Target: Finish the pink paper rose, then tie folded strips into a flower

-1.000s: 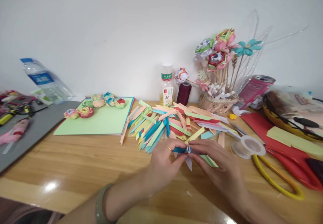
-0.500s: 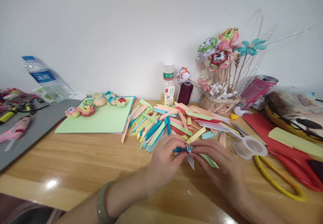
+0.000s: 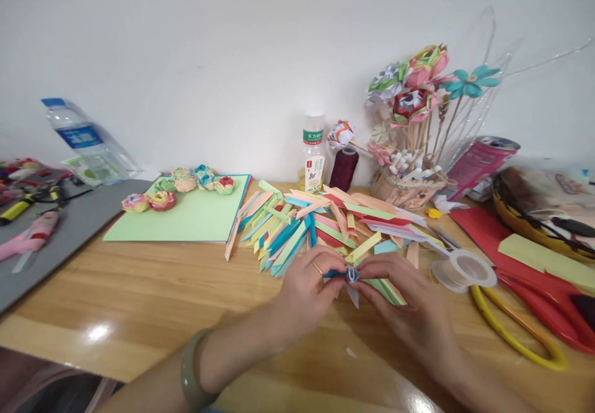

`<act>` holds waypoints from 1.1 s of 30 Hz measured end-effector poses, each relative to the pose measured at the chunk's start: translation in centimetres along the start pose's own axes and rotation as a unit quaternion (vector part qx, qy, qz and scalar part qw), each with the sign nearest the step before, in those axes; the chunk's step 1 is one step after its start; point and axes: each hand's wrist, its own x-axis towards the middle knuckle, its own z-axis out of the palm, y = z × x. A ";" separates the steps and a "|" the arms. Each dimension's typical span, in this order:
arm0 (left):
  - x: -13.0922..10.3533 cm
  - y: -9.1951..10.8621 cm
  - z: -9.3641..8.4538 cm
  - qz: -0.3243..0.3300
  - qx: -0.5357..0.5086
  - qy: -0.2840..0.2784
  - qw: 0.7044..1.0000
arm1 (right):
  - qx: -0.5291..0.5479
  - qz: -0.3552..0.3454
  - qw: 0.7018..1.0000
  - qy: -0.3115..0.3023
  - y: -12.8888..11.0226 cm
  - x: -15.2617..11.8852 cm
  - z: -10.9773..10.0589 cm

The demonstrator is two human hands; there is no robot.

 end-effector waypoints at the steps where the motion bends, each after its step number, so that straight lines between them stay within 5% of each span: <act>1: 0.0 0.0 0.0 0.002 -0.002 0.000 1.000 | 0.000 0.001 1.000 0.000 0.0 0.0 0.0; 11: 0.8 -0.1 -0.6 -0.103 -0.070 -0.063 0.990 | 0.084 0.019 0.995 -0.055 0.9 0.1 0.0; 19: 1.4 -0.1 -0.9 -0.318 -0.295 -0.153 0.888 | 0.247 0.243 0.929 -0.126 0.2 0.5 -0.4; 25: 1.6 -0.1 -1.1 -0.375 -0.316 -0.135 0.861 | 0.343 0.317 0.859 -0.208 1.0 1.1 -0.4; 33: 1.8 0.1 -1.3 -0.389 -0.356 -0.120 0.841 | 0.354 0.325 0.847 -0.228 1.1 1.3 -0.4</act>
